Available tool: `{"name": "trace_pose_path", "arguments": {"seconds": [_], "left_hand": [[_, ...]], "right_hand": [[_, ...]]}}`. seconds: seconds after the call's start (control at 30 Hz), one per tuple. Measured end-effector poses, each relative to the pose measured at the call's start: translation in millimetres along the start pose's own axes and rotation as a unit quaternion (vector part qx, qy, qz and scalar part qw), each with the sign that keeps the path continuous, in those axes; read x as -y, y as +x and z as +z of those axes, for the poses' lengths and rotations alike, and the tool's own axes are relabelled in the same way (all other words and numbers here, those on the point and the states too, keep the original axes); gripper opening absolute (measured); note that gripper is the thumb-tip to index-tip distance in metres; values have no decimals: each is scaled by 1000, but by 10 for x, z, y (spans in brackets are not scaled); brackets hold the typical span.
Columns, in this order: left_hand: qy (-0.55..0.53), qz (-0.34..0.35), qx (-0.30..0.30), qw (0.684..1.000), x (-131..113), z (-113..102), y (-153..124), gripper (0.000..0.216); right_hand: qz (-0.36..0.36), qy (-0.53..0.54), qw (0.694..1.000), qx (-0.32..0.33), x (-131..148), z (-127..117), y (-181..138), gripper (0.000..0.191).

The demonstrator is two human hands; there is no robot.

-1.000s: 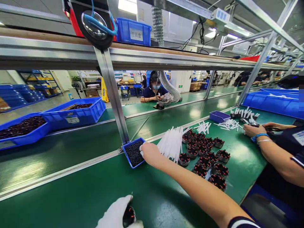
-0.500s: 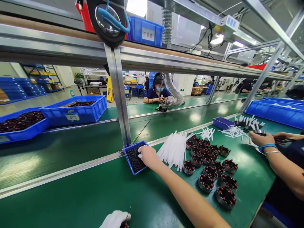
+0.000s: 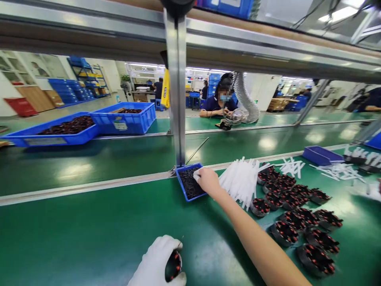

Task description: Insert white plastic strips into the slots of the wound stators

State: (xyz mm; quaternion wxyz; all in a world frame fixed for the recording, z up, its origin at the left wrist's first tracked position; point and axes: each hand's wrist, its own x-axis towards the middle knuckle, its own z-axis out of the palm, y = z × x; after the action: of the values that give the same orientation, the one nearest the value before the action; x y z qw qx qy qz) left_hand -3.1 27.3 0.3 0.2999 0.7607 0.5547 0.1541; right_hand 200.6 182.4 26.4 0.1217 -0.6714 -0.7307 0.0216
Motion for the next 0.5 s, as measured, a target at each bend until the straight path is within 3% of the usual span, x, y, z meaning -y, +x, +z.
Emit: {"name": "trace_pose_path", "arguments": {"seconds": [0.23,0.37,0.5], "left_hand": [[-18,6,1,1000,-15,-65,-30,33],[-22,12,-5,1000,8,-75,-39,34],[-12,21,-8,1000,10,-75,-43,33]], "right_hand": [[-52,85,994,-35,99,-183,-191,22],[-158,160,973,49,272,-146,-660,15],[-179,269,936,141,318,-44,-988,12]]}}
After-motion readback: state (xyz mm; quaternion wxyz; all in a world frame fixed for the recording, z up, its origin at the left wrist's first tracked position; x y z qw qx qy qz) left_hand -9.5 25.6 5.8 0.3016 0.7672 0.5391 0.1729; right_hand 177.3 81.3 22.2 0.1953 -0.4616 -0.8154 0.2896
